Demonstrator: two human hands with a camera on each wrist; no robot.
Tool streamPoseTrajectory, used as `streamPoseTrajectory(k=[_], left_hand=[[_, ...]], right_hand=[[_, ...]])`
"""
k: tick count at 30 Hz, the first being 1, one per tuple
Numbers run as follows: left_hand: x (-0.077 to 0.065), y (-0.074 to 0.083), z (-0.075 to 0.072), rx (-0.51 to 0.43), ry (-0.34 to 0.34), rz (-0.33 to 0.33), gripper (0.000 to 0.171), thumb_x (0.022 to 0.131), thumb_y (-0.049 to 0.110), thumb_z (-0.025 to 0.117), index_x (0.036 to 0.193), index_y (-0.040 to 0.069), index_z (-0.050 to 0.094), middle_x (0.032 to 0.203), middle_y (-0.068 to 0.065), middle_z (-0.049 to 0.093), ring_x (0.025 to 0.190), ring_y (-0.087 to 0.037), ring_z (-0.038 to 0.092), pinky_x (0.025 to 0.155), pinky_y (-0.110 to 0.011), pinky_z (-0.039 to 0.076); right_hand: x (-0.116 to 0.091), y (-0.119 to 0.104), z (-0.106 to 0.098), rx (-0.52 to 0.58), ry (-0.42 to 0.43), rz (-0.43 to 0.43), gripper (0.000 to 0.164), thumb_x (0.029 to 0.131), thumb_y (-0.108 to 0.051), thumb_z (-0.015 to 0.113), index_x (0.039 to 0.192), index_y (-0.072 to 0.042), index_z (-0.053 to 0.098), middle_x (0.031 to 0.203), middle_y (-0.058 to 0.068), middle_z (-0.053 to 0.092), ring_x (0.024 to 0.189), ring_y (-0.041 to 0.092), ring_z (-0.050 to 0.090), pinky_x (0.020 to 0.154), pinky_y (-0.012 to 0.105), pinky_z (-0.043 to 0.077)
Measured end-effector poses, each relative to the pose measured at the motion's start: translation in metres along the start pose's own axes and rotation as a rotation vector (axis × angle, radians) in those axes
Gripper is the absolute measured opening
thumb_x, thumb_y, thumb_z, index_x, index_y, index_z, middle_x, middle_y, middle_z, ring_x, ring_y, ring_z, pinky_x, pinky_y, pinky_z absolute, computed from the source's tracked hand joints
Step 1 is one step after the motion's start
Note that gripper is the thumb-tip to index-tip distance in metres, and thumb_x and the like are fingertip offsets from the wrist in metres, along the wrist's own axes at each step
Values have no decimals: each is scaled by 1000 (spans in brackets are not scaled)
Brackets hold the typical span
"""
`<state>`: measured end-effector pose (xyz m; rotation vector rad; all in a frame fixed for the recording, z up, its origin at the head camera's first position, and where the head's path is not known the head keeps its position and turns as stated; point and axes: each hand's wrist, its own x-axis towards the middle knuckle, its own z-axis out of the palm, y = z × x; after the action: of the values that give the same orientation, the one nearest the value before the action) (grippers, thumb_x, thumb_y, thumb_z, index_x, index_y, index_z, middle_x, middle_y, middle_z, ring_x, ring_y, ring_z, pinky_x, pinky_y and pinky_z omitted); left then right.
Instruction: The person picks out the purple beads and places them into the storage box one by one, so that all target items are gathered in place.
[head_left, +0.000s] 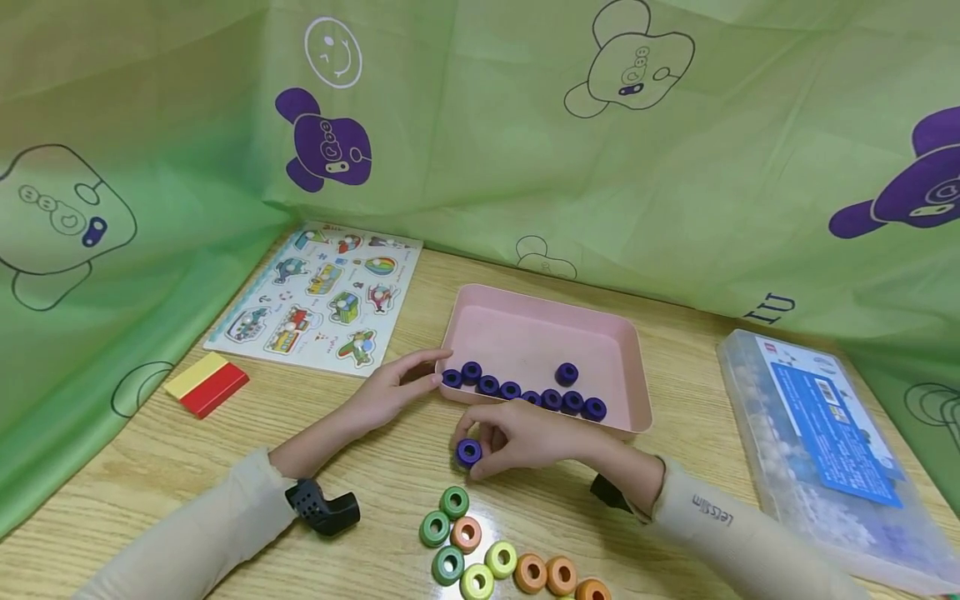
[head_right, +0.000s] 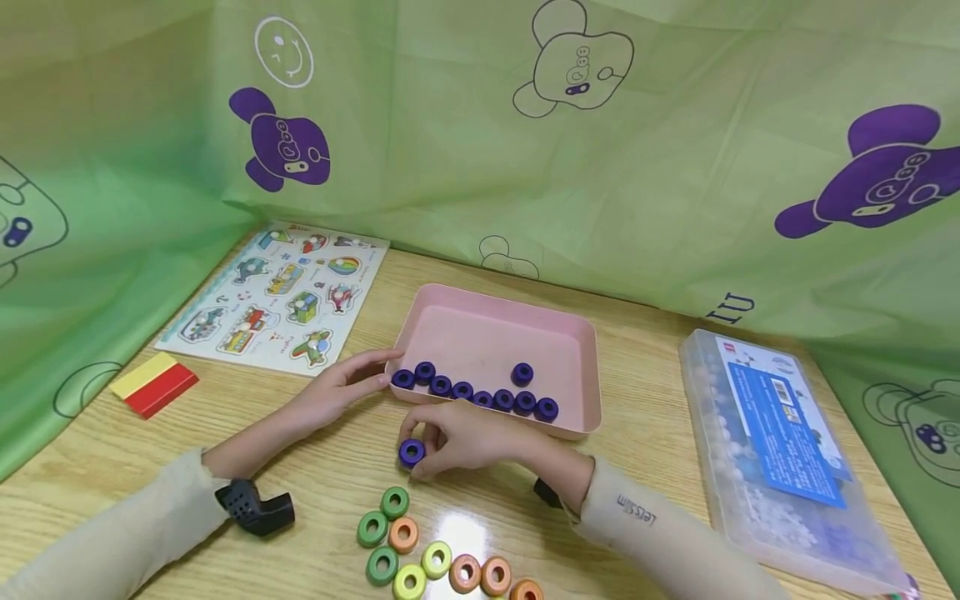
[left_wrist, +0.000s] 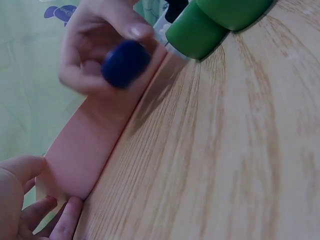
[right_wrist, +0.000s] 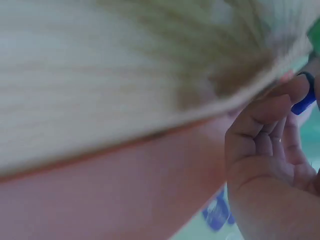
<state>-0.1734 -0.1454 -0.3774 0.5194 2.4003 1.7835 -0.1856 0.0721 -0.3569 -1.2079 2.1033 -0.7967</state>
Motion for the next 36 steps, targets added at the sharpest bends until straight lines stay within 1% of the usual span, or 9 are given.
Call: streamPoseTrajectory(k=[6, 10, 13, 15, 18, 22, 25, 31, 36], left_hand=[[0, 1, -1, -15, -6, -11, 37, 87, 16, 48, 122, 8, 44, 122, -12, 43, 111, -27, 39, 89, -40, 30], [0, 1, -2, -6, 1, -12, 36, 87, 16, 48, 122, 8, 44, 121, -11, 44, 110, -26, 39, 89, -39, 30], [0, 1, -2, -3, 10, -7, 36, 87, 15, 48, 122, 8, 45, 121, -12, 45, 109, -26, 40, 88, -39, 30], [0, 0, -2, -9, 8, -3, 36, 87, 15, 48, 122, 8, 45, 121, -13, 45, 109, -26, 40, 88, -40, 31], [0, -1, -2, -19, 0, -4, 36, 87, 16, 48, 122, 8, 44, 121, -14, 44, 109, -27, 40, 88, -40, 30], [1, -3, 0, -22, -10, -7, 37, 87, 17, 48, 122, 9, 44, 121, -13, 44, 109, -26, 40, 88, -39, 31], [1, -3, 0, -21, -11, -7, 37, 87, 17, 48, 123, 9, 44, 121, -12, 44, 108, -26, 41, 87, -39, 31], [1, -1, 0, -21, -8, 3, 36, 87, 16, 48, 122, 8, 44, 121, -13, 44, 109, -26, 41, 87, -39, 31], [0, 0, 0, -21, -9, 4, 37, 87, 15, 47, 123, 8, 44, 121, -13, 44, 108, -26, 41, 87, -38, 32]], right_hand=[[-28, 0, -23, 72, 111, 4, 29, 74, -27, 65, 100, -23, 52, 70, -3, 54, 58, 10, 50, 50, 23, 42], [-38, 7, -44, 36, 227, 5, 31, 75, -27, 64, 102, -20, 53, 70, -2, 55, 59, 12, 51, 53, 26, 44], [-40, 18, -58, -23, 306, 17, 31, 75, -25, 64, 103, -17, 53, 68, -2, 56, 58, 13, 52, 53, 26, 44], [-38, 27, -65, -41, 335, 37, 31, 75, -24, 64, 103, -16, 53, 68, -1, 56, 57, 14, 53, 52, 26, 45], [-35, 38, -69, -54, 355, 84, 32, 74, -23, 65, 103, -16, 54, 69, 0, 57, 58, 15, 55, 53, 27, 45], [-30, 52, -69, -68, 359, 132, 33, 73, -21, 66, 104, -16, 54, 70, 0, 57, 58, 14, 54, 51, 27, 45], [-25, 59, -66, -75, 352, 165, 34, 74, -17, 65, 106, -14, 54, 70, 1, 57, 53, 14, 54, 46, 28, 44], [-20, 63, -62, -101, 331, 258, 32, 74, -16, 64, 105, -15, 55, 72, 1, 57, 43, 13, 50, 41, 28, 43], [-19, 61, -61, -115, 317, 277, 33, 76, -15, 63, 107, -12, 55, 72, 0, 59, 36, 14, 47, 40, 29, 42]])
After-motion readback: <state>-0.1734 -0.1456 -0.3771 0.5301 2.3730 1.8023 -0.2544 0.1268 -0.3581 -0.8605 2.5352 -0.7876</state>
